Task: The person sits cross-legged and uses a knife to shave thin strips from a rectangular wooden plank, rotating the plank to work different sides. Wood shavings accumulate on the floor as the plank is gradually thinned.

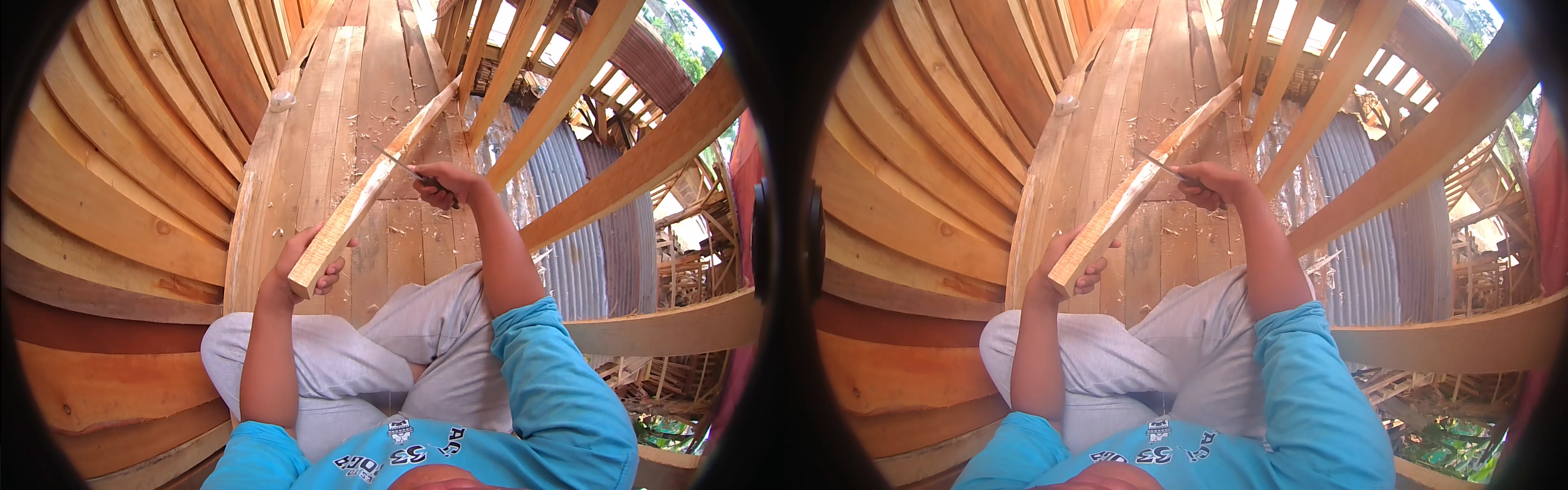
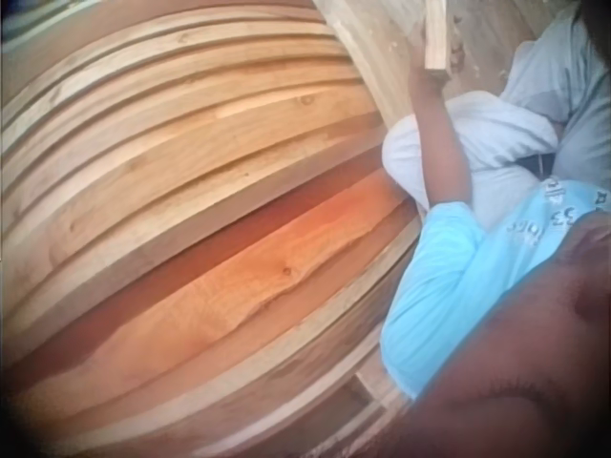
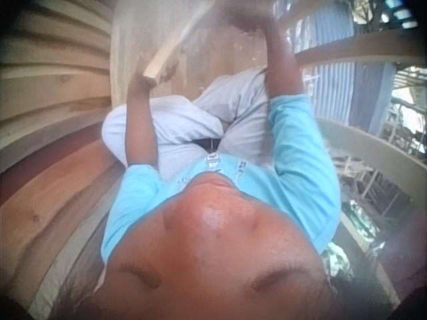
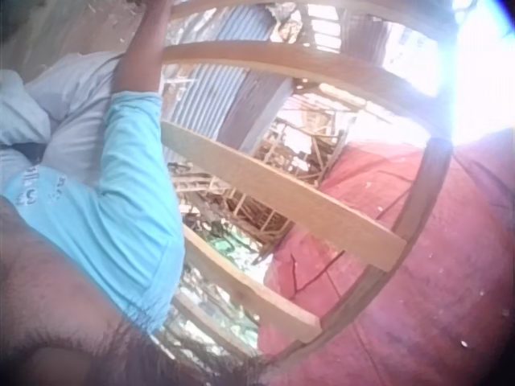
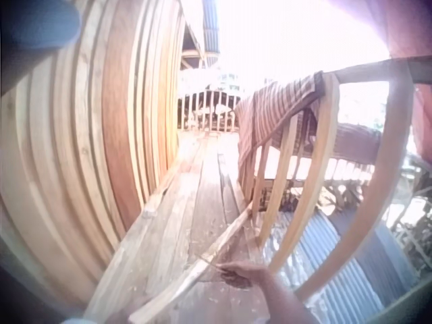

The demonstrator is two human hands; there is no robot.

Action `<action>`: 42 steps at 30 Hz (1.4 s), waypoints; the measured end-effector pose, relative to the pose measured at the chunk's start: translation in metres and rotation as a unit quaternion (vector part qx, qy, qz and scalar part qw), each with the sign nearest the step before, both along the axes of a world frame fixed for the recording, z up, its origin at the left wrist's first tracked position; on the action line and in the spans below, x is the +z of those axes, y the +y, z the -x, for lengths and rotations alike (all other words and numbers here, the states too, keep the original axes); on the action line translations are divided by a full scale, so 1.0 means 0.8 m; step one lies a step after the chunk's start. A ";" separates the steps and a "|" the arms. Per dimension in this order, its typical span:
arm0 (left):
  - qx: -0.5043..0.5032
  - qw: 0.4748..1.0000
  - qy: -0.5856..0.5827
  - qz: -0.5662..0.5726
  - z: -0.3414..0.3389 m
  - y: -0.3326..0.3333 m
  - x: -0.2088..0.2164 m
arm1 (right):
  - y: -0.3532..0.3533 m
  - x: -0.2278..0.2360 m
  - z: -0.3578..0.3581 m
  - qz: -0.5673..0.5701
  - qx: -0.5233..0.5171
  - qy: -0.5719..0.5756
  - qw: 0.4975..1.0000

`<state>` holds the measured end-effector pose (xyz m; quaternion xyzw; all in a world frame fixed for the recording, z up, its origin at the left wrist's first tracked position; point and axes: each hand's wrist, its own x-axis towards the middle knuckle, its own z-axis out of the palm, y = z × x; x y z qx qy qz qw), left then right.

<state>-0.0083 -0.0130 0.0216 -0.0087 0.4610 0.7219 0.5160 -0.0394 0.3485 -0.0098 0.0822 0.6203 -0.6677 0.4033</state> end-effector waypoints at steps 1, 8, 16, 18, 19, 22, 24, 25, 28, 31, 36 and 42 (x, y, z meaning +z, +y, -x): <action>0.005 1.000 0.000 -0.004 0.001 -0.001 0.000 | 0.007 0.001 -0.005 -0.049 0.026 0.010 0.998; -0.010 0.997 -0.047 -0.061 0.012 -0.006 -0.009 | 0.023 -0.061 -0.018 -0.409 0.222 0.046 0.884; -0.014 0.999 -0.017 -0.038 0.008 -0.002 -0.010 | -0.079 -0.141 -0.006 -0.413 0.361 0.235 0.802; -0.018 0.999 -0.020 -0.038 0.008 0.003 -0.010 | -0.103 -0.157 -0.012 -0.505 0.347 0.325 0.720; -0.017 0.999 -0.021 -0.040 0.008 0.009 -0.009 | -0.108 -0.162 -0.014 -0.519 0.351 0.321 0.710; 0.005 0.999 -0.020 -0.026 0.004 -0.006 -0.010 | -0.197 -0.107 -0.033 -0.496 0.392 0.319 0.706; -0.001 0.999 -0.016 -0.028 0.005 -0.002 -0.007 | -0.223 -0.119 -0.052 -0.460 0.424 0.327 0.708; -0.004 0.999 -0.017 -0.030 0.004 0.000 -0.005 | -0.232 -0.126 -0.064 -0.457 0.441 0.347 0.690; -0.005 0.999 -0.017 -0.028 0.004 0.002 -0.005 | -0.250 -0.145 -0.081 -0.440 0.478 0.288 0.703; -0.005 1.000 -0.016 -0.025 0.004 0.003 -0.004 | -0.244 -0.161 -0.070 -0.417 0.499 0.282 0.705; -0.004 0.999 -0.020 -0.026 0.003 0.001 -0.007 | -0.244 -0.155 -0.074 -0.391 0.501 0.316 0.704; -0.032 0.999 -0.022 -0.031 0.011 0.001 -0.011 | -0.248 -0.176 -0.087 -0.299 0.529 0.378 0.699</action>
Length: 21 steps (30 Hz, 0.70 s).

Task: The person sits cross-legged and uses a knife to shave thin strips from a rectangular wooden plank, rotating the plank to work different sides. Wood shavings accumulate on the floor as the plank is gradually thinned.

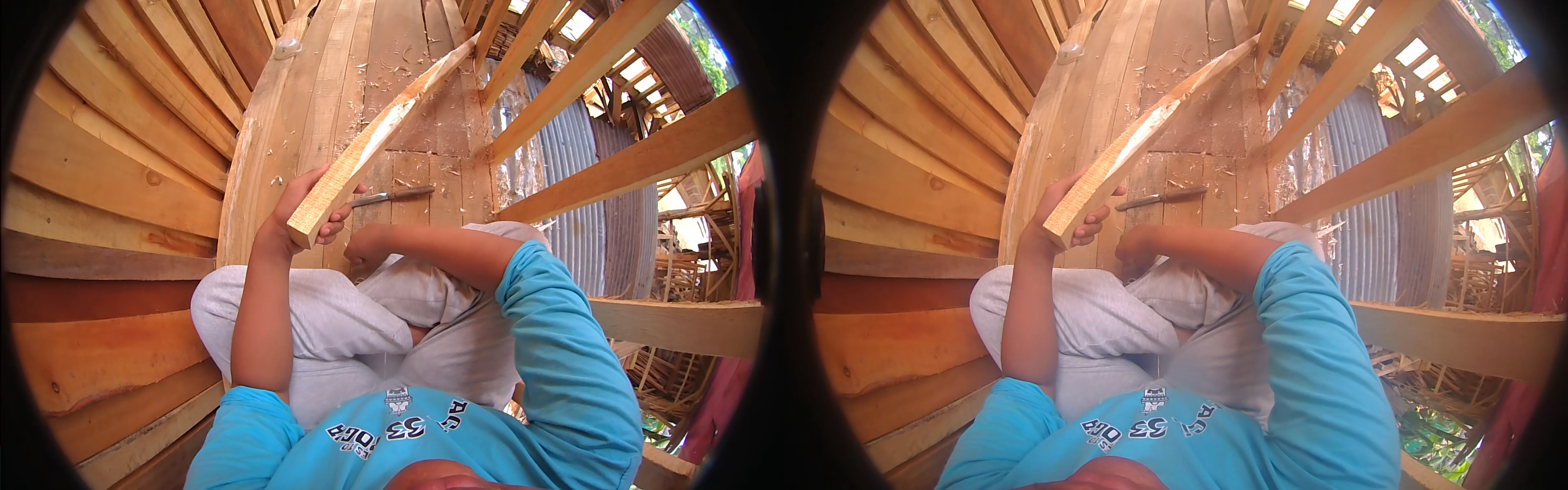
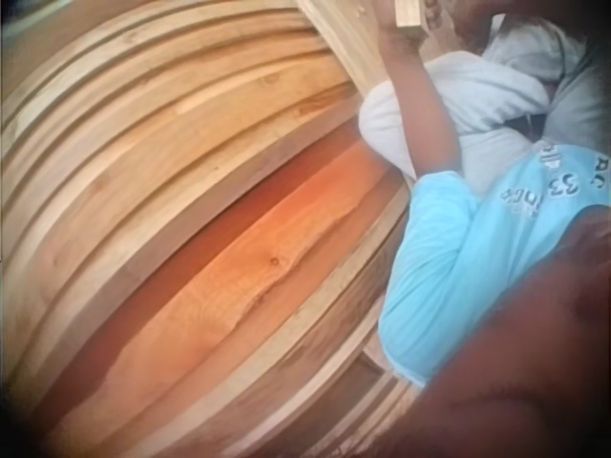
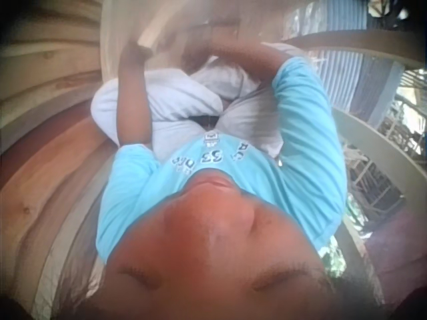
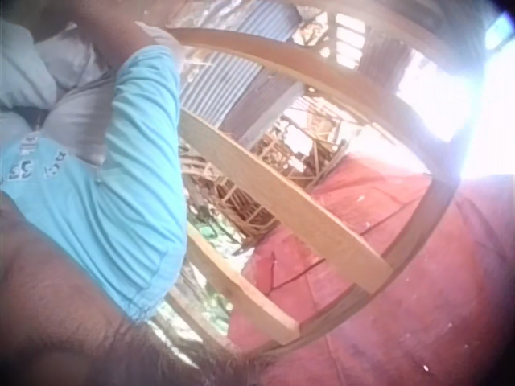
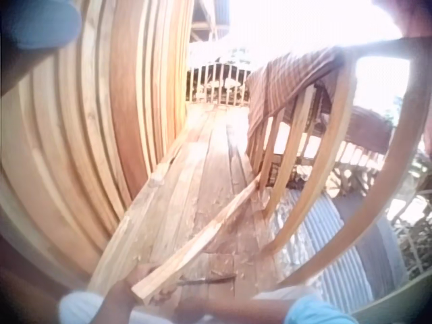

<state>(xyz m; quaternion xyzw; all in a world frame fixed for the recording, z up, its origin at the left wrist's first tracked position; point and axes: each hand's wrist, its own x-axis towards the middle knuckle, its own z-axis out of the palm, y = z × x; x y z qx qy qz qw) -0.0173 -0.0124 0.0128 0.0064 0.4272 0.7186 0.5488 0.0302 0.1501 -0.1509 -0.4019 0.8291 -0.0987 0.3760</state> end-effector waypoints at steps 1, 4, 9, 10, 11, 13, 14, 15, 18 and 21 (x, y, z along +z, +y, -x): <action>0.001 1.000 0.000 0.003 -0.001 -0.001 0.000 | 0.001 -0.001 0.004 0.005 0.005 -0.011 1.000; 0.007 1.000 0.002 0.006 -0.001 -0.005 -0.003 | -0.001 0.016 0.001 0.017 -0.019 -0.006 1.000; 0.022 0.999 0.015 0.023 -0.009 0.007 0.011 | -0.010 -0.005 -0.014 0.092 0.024 -0.074 0.993; 0.019 0.999 0.017 0.024 -0.009 0.010 0.012 | -0.007 -0.020 -0.013 0.093 0.048 -0.074 0.992; 0.022 0.999 0.017 0.028 -0.010 0.007 0.013 | -0.010 -0.014 -0.012 0.084 0.059 -0.066 0.992; 0.027 0.999 0.015 0.023 -0.009 0.002 0.011 | -0.016 -0.002 -0.010 0.068 0.081 -0.052 0.993; 0.027 0.999 0.013 0.019 -0.009 0.002 0.009 | -0.019 0.004 -0.011 0.026 0.090 -0.038 0.995; 0.026 0.999 0.012 0.019 -0.009 0.002 0.008 | -0.023 0.009 -0.011 -0.016 0.097 -0.025 0.995; 0.023 1.000 0.007 0.020 -0.009 0.006 0.008 | -0.019 0.002 -0.010 -0.025 0.096 -0.015 0.995; 0.027 0.999 0.002 0.022 -0.009 0.003 0.008 | -0.011 -0.001 -0.018 0.139 0.048 -0.040 0.988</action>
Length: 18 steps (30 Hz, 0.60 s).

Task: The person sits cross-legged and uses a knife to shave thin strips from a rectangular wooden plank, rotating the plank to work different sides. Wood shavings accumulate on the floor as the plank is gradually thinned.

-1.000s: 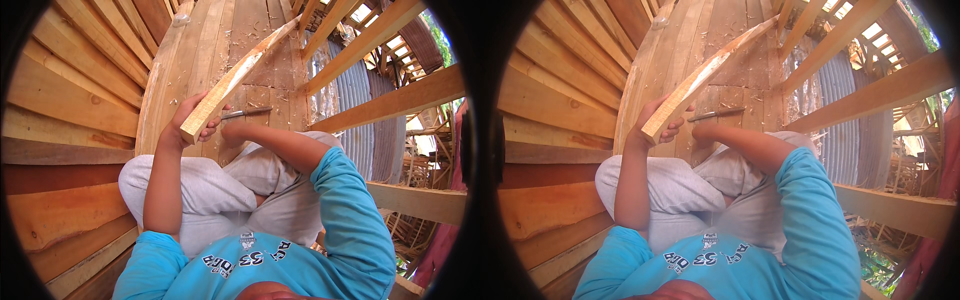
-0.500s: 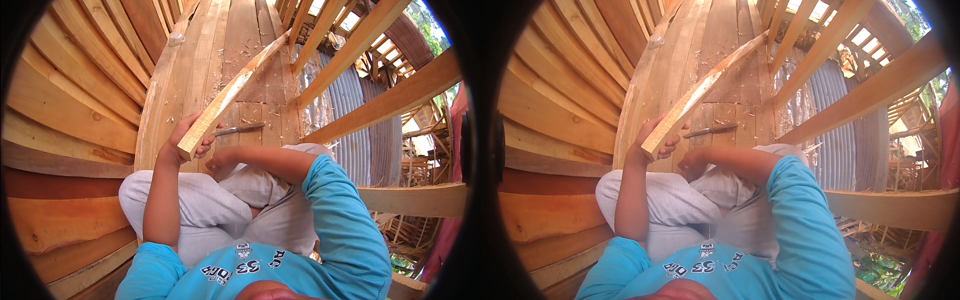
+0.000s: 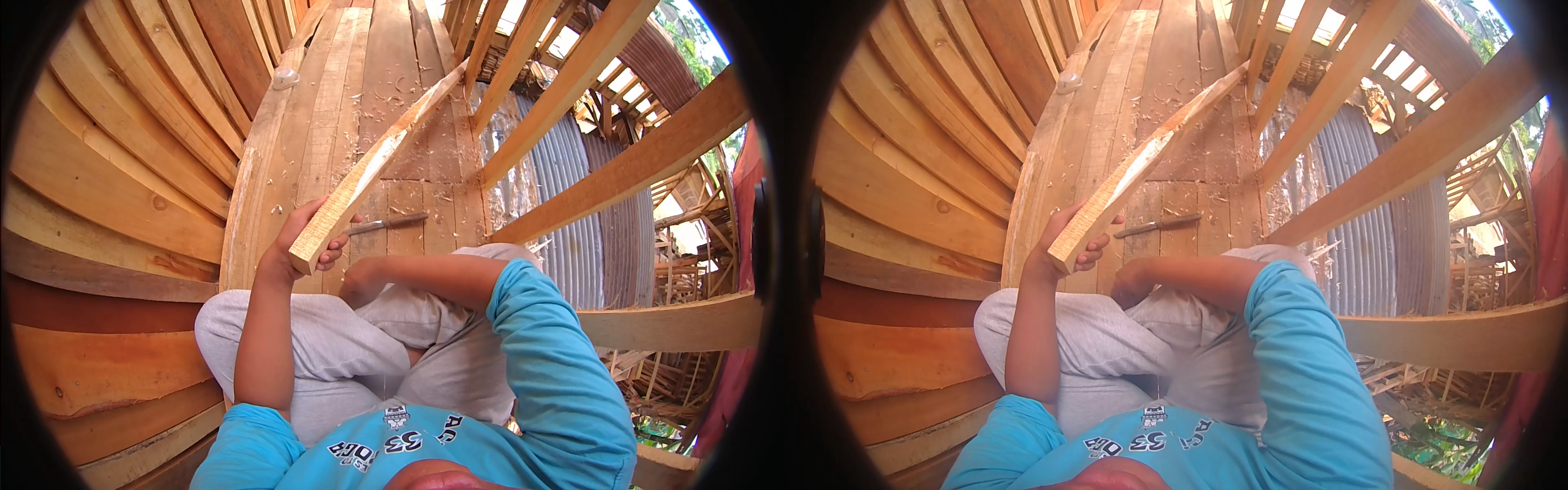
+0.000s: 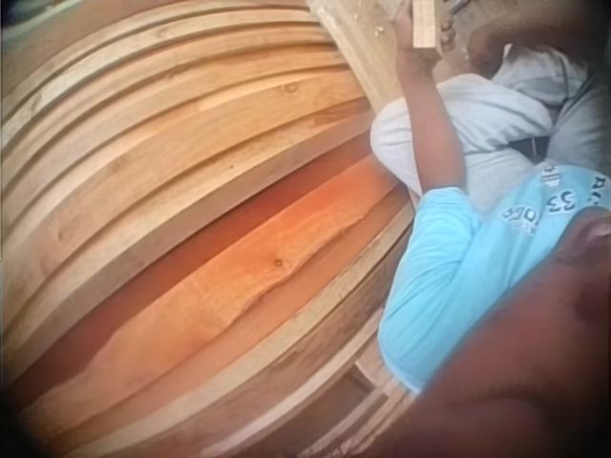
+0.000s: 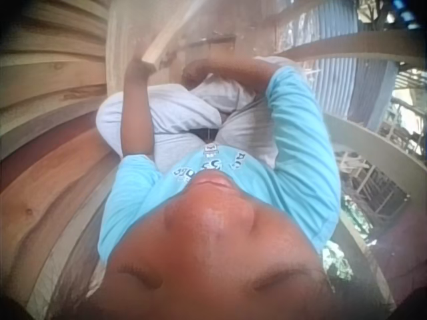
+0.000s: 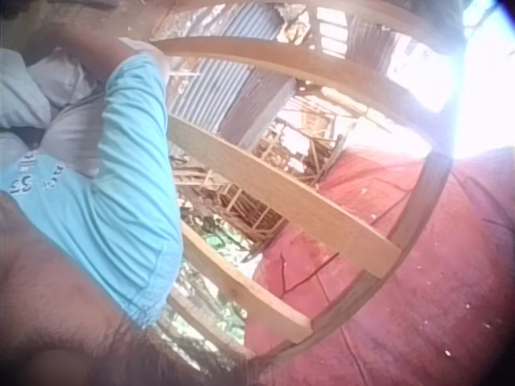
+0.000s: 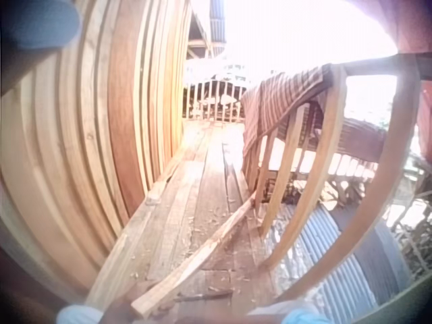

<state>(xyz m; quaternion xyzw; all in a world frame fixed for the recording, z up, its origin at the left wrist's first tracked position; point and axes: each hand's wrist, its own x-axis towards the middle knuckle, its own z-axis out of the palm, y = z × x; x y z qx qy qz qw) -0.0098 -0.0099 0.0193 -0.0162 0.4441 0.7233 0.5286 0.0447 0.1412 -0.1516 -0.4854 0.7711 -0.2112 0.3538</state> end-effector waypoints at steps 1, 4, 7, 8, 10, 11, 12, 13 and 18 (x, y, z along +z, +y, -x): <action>0.001 1.000 0.002 -0.001 0.000 -0.003 -0.001 | 0.000 0.002 -0.003 0.072 -0.023 -0.019 0.997; -0.003 1.000 0.003 -0.007 0.001 0.003 -0.001 | 0.000 -0.007 0.001 -0.047 0.037 0.022 0.998; 0.002 1.000 0.006 -0.005 0.000 0.000 -0.001 | -0.003 -0.003 0.003 -0.093 0.036 0.016 0.995; 0.002 1.000 0.007 -0.005 0.001 0.000 -0.002 | -0.003 -0.004 0.004 -0.090 0.041 0.018 0.995; 0.000 1.000 0.005 -0.004 0.001 0.000 -0.003 | -0.004 -0.006 0.006 -0.085 0.051 0.022 0.995; -0.001 1.000 0.005 -0.004 0.002 0.000 -0.004 | -0.004 -0.003 0.006 -0.092 0.033 0.017 0.995; 0.000 1.000 0.003 -0.002 0.002 -0.001 -0.004 | -0.005 0.000 0.005 -0.099 0.016 0.012 0.995; 0.000 1.000 0.002 -0.001 0.002 -0.001 -0.004 | -0.005 0.003 0.005 -0.106 -0.002 0.008 0.994; 0.000 1.000 -0.004 0.002 0.000 -0.001 -0.002 | 0.059 0.039 0.082 -0.164 -0.157 -0.012 0.974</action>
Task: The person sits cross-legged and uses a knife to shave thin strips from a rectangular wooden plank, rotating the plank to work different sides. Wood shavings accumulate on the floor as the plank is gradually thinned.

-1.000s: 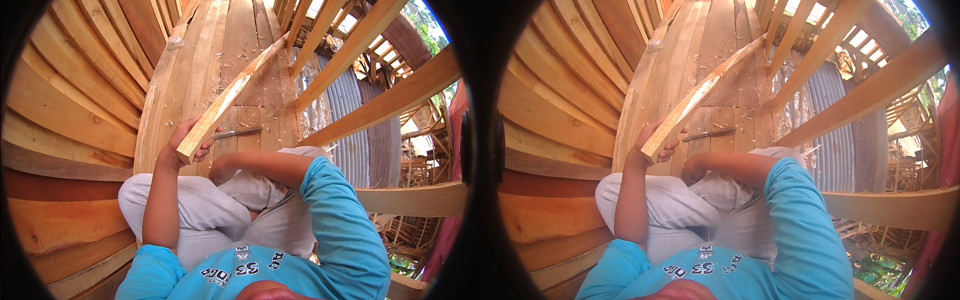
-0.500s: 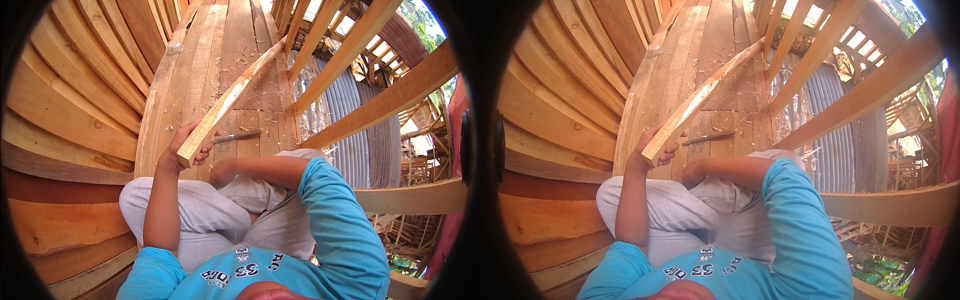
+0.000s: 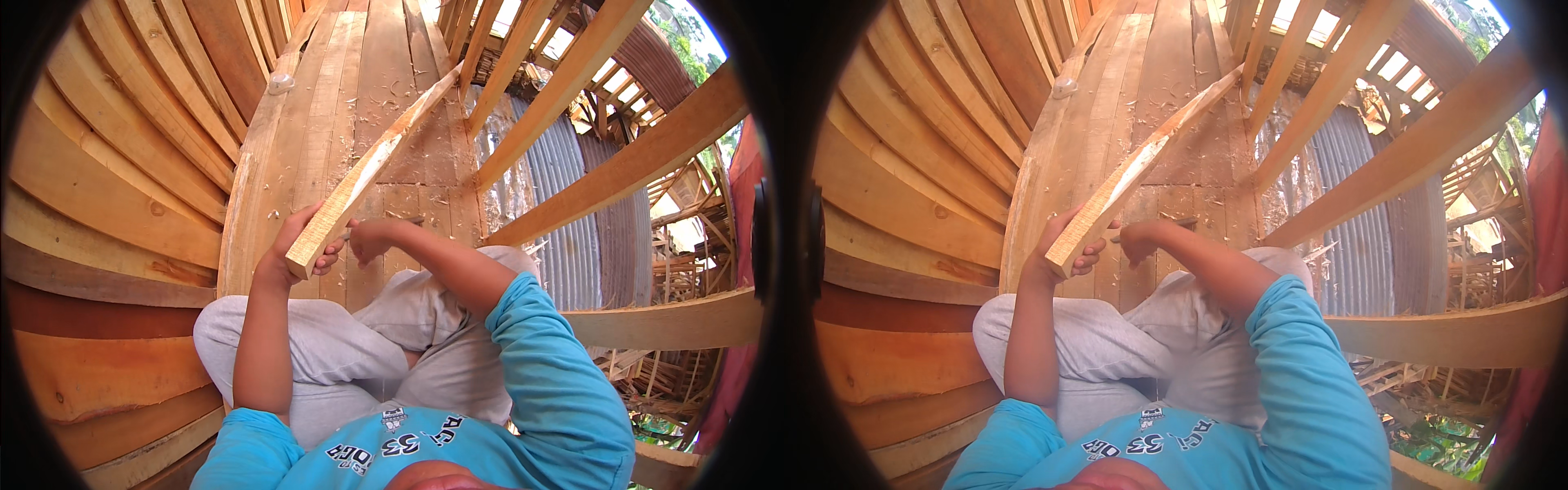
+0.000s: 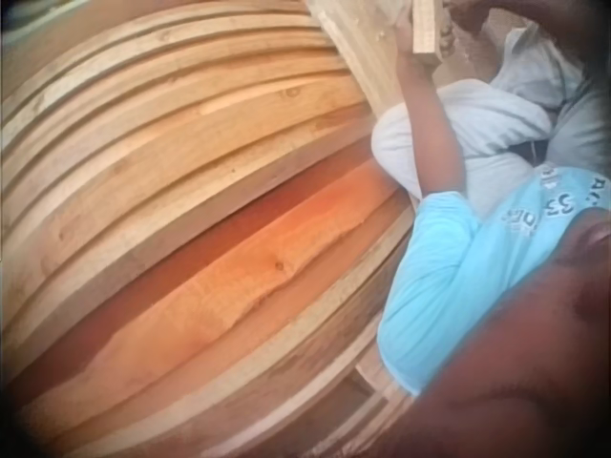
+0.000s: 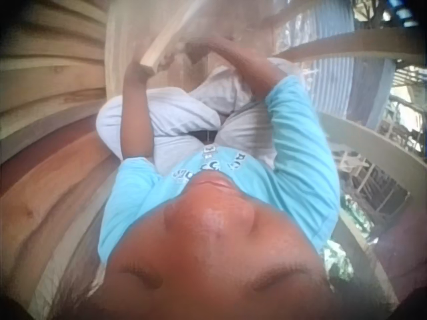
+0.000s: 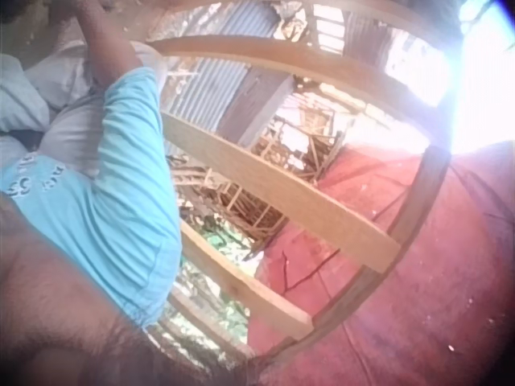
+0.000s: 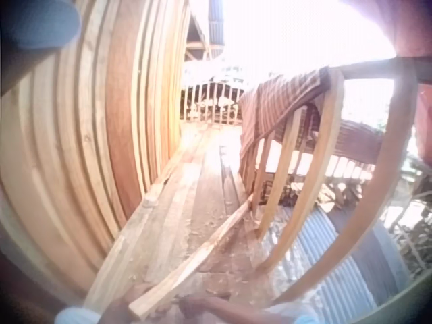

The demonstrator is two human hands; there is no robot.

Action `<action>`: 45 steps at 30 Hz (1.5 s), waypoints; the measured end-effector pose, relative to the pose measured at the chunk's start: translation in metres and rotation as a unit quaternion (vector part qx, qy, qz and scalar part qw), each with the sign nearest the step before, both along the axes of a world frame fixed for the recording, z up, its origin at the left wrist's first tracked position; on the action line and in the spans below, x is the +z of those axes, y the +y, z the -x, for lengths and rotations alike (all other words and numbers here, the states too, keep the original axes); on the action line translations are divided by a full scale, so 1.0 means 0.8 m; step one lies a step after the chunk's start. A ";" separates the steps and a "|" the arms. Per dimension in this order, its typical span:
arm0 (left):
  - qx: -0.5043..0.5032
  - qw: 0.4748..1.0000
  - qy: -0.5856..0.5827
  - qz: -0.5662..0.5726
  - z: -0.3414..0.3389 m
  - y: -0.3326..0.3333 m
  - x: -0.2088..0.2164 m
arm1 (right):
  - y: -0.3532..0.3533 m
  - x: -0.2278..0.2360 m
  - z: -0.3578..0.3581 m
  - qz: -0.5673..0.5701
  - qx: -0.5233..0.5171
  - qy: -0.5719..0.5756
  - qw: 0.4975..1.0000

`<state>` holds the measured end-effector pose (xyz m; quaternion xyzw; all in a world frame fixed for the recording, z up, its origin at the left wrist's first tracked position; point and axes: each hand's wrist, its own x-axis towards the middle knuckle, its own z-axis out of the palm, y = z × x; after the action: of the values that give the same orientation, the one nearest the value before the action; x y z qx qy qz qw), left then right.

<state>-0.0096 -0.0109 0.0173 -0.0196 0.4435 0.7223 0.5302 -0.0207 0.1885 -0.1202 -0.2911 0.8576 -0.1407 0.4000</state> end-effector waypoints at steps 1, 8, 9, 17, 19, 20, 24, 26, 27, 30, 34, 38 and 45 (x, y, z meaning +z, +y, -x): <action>0.002 1.000 0.000 -0.003 -0.001 -0.003 -0.001 | 0.023 0.025 0.008 -0.003 -0.085 -0.004 0.996; -0.007 1.000 0.003 -0.004 -0.001 0.005 0.004 | 0.304 0.057 0.020 0.158 -0.732 0.247 0.614; -0.009 1.000 0.007 -0.005 0.000 0.005 0.005 | 0.312 0.045 0.015 0.065 -0.690 0.332 0.640; -0.006 1.000 0.010 0.008 0.002 -0.003 -0.002 | 0.151 -0.006 0.004 -0.027 -0.216 0.191 0.957; -0.027 0.999 0.012 -0.014 0.007 -0.005 -0.013 | 0.102 -0.016 0.004 -0.110 -0.114 0.126 0.979; -0.032 0.999 0.015 -0.025 0.009 -0.011 -0.016 | 0.087 -0.024 0.007 -0.123 -0.113 0.155 0.974; -0.031 0.999 0.018 -0.021 0.007 -0.006 -0.017 | 0.077 -0.044 -0.003 -0.139 -0.172 0.190 0.957; -0.017 1.000 0.021 -0.008 0.003 -0.003 -0.006 | 0.101 -0.038 -0.018 -0.157 -0.242 0.242 0.926; -0.026 0.999 0.023 -0.015 0.003 -0.003 -0.009 | 0.123 -0.041 -0.028 -0.180 -0.284 0.301 0.893; -0.037 0.999 0.026 -0.021 0.008 -0.006 -0.018 | 0.166 -0.034 -0.023 -0.271 -0.456 0.276 0.801; -0.017 0.999 0.030 -0.013 0.005 0.000 -0.006 | 0.171 -0.018 -0.026 -0.263 -0.460 0.303 0.792; -0.009 0.999 0.030 0.003 -0.002 -0.003 -0.004 | 0.118 -0.020 -0.030 -0.148 -0.318 0.312 0.883; -0.020 0.998 0.011 -0.051 0.004 -0.005 -0.025 | 0.200 -0.051 -0.034 -0.228 -0.527 0.239 0.783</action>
<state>-0.0129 -0.0152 -0.0029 0.0241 0.4125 0.7332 0.5401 0.0068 0.3485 -0.1611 0.2817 0.9526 -0.0562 0.1000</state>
